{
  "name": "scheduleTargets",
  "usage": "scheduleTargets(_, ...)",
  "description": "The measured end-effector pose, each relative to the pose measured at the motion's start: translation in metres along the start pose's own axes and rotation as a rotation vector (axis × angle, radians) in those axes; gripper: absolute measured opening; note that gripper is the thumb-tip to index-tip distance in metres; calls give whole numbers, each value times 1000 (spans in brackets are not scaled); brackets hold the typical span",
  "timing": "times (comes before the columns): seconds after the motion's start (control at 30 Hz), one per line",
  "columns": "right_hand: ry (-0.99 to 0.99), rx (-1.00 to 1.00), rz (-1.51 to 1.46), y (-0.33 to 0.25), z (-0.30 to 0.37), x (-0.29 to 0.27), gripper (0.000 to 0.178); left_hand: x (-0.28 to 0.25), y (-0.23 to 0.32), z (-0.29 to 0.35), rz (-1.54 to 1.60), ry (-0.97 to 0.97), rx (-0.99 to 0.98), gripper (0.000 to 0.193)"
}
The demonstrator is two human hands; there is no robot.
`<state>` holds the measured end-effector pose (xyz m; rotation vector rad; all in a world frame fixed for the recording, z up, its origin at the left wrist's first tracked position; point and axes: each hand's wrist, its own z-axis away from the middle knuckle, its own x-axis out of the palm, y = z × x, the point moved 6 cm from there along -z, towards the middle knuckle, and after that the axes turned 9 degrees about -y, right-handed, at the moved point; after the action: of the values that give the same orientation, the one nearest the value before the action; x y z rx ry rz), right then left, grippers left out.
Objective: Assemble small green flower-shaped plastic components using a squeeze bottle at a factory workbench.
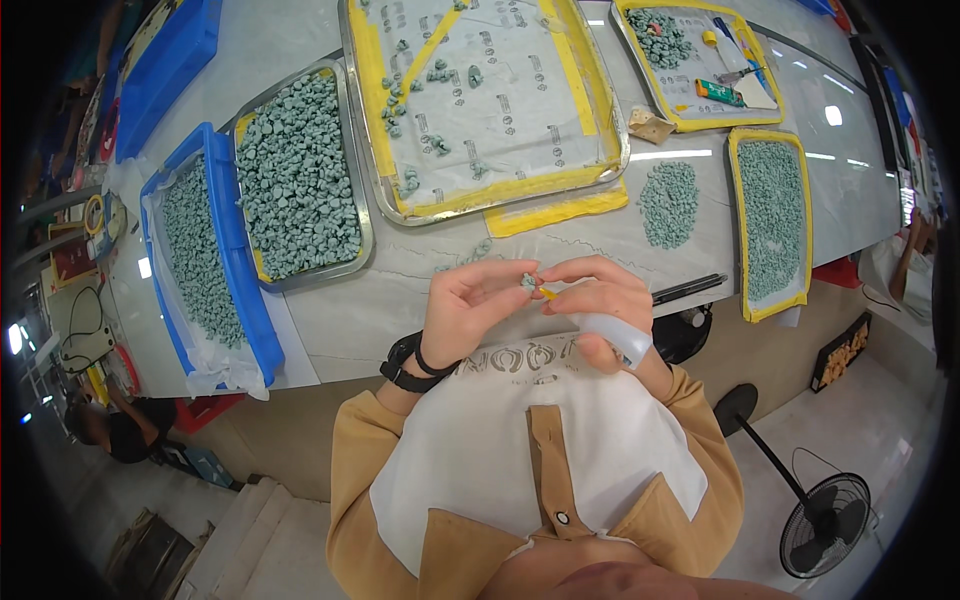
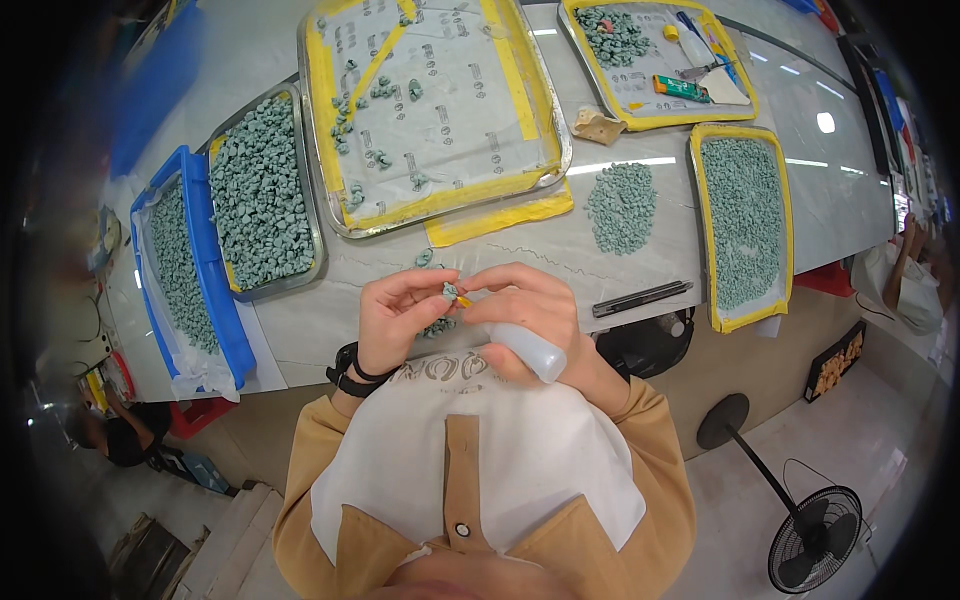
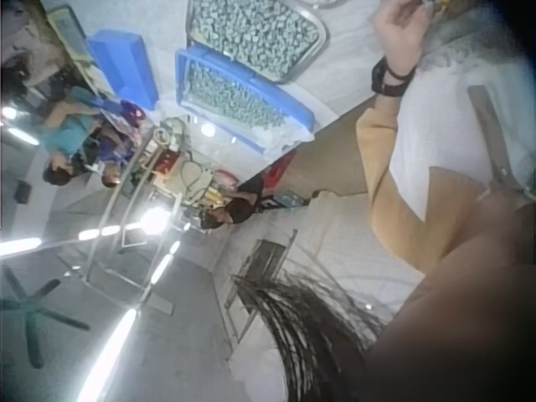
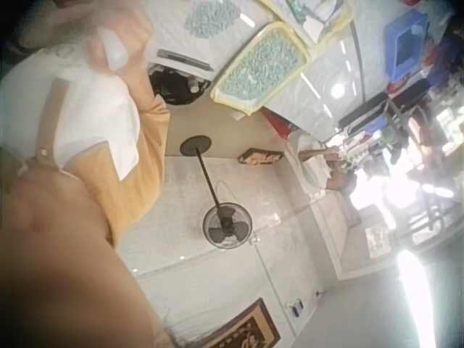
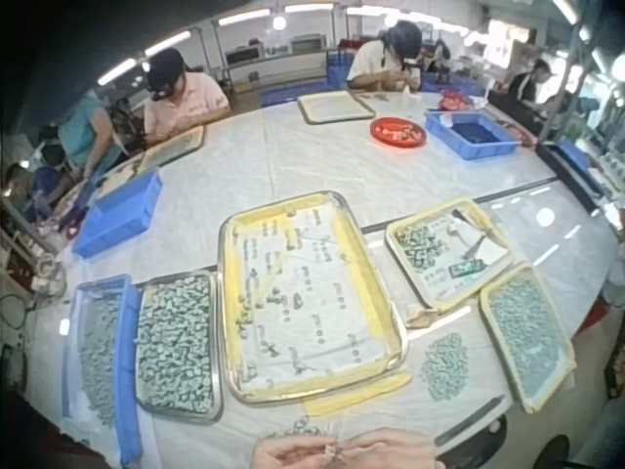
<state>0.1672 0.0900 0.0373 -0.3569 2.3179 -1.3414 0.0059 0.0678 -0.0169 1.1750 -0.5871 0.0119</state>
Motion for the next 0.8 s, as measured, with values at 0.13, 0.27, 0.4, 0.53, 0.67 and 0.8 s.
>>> scheduleTargets(0.13, -34, -52, 43, -1, 1, -5, 37, 0, 1, 0, 36, -17, 15, 29)
scheduleTargets(0.27, 2, 93, 246, 14, 9, -18, 23, 1, -4, -4, 44, -25, -20, 28)
scheduleTargets(0.4, -158, 216, 580, 46, 16, -14, 30, -4, -8, -2, -12, 58, 68, 28)
scheduleTargets(0.53, -223, 192, 775, 39, 14, -10, 36, -4, -7, -4, -14, 69, 95, 26)
scheduleTargets(0.67, 169, 350, 770, 34, 32, -85, 21, -2, -6, -5, -23, 35, 80, 26)
scheduleTargets(0.8, 335, 516, 987, 56, 56, -165, 14, 4, -4, -7, 8, 3, 49, 30)
